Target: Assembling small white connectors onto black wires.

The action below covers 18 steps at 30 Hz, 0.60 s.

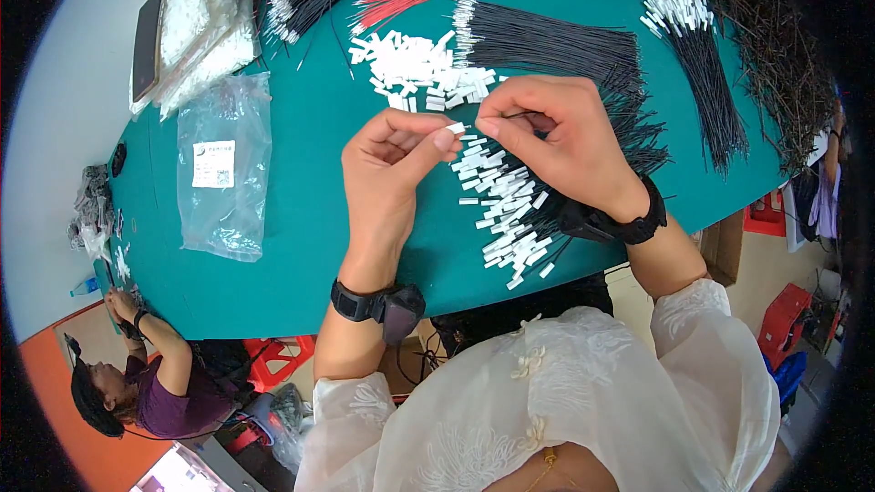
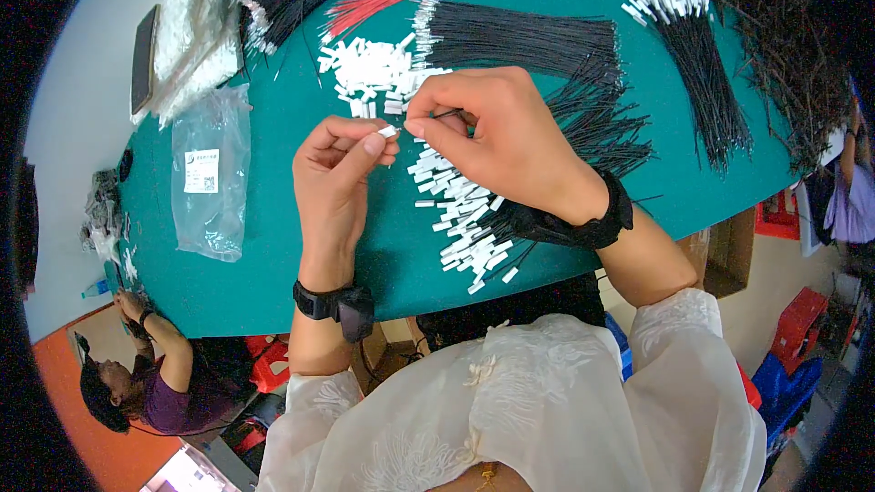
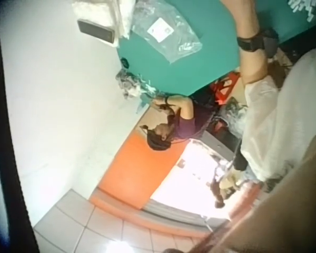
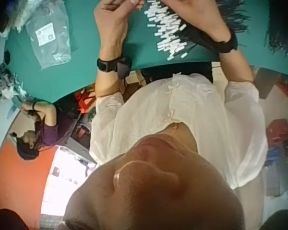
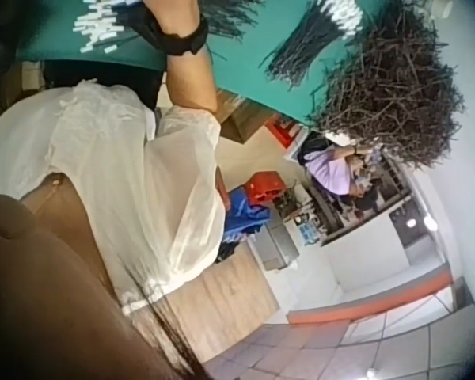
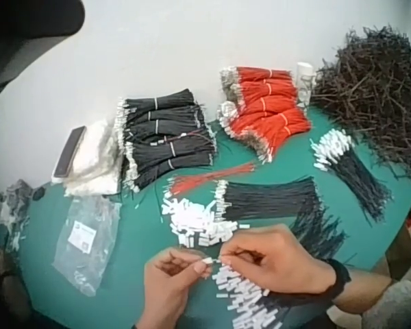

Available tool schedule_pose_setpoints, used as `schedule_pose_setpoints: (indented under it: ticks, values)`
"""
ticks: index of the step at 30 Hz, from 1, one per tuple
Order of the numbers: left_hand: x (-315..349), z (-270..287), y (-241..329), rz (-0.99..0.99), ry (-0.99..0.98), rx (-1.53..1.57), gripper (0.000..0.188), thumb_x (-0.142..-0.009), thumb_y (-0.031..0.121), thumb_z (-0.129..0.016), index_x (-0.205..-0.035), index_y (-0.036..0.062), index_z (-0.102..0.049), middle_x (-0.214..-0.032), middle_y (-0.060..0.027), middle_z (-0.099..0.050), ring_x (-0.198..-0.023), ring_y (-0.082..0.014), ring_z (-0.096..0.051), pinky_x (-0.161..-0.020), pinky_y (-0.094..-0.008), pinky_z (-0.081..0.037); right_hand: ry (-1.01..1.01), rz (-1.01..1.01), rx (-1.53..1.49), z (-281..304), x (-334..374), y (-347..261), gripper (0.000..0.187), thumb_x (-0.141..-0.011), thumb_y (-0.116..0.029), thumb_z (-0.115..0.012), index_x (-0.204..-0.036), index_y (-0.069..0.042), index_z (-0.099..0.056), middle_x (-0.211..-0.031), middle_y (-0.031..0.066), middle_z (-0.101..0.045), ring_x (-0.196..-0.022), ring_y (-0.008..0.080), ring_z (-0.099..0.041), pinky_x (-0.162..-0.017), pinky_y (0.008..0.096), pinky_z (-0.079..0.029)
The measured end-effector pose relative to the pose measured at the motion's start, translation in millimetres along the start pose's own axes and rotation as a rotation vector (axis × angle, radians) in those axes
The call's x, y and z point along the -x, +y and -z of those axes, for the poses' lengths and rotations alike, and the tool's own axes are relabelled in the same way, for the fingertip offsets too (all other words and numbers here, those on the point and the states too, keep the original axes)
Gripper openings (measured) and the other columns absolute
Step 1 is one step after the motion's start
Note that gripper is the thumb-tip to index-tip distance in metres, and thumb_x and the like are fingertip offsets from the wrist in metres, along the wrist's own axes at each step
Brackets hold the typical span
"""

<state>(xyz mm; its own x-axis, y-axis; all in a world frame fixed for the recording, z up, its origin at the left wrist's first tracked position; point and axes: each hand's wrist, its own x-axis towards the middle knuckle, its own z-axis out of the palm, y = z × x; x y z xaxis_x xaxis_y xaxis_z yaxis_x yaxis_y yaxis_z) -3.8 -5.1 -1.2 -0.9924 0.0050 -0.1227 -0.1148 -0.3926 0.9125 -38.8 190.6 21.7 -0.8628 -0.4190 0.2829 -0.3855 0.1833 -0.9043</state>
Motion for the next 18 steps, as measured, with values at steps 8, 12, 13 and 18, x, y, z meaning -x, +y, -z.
schedule_pose_setpoints:
  ticks: [8,12,13,18]
  values:
    - [1.3,-1.9,-0.6,-0.049,-0.015,-0.080,0.010,-0.082,-0.005,-0.070,-0.089,-0.0021,-0.064,-0.091,-0.0120,-0.069,-0.080,-0.0153,-0.067,-0.074,-0.0266,-0.056,-0.020,-0.003,0.004,1.0,0.1,0.7,0.007,-0.084,-0.002,-0.068,-0.087,0.004,-0.065,-0.076,0.0035,-0.062,-0.059,0.0052,-0.046,-0.050,0.0206,-0.034]
    - [1.3,-2.6,-0.9,-0.057,-0.008,-0.102,0.009,-0.082,-0.005,-0.070,-0.088,-0.0023,-0.064,-0.091,-0.0118,-0.069,-0.080,-0.0148,-0.066,-0.074,-0.0261,-0.055,0.003,-0.016,-0.042,-0.3,-1.6,0.8,0.006,-0.084,-0.001,-0.068,-0.087,0.004,-0.065,-0.075,0.0033,-0.061,-0.059,0.0052,-0.046,-0.050,0.0209,-0.034]
    - [1.3,-2.9,-1.6,-0.060,-0.007,-0.108,0.009,-0.082,-0.005,-0.070,-0.088,-0.0025,-0.064,-0.090,-0.0117,-0.069,-0.080,-0.0146,-0.066,-0.074,-0.0259,-0.055,-0.011,-0.017,-0.038,0.2,-0.9,0.1,0.006,-0.084,-0.001,-0.068,-0.087,0.004,-0.065,-0.074,0.0032,-0.061,-0.058,0.0052,-0.045,-0.050,0.0209,-0.034]
    - [2.5,-3.4,-2.3,-0.039,-0.013,-0.110,0.010,-0.082,-0.006,-0.070,-0.088,-0.0027,-0.064,-0.088,-0.0113,-0.069,-0.079,-0.0138,-0.066,-0.072,-0.0251,-0.054,-0.050,-0.032,-0.019,-0.5,0.9,-0.5,0.005,-0.084,-0.001,-0.067,-0.087,0.003,-0.065,-0.073,0.0030,-0.060,-0.058,0.0051,-0.045,-0.049,0.0212,-0.033]
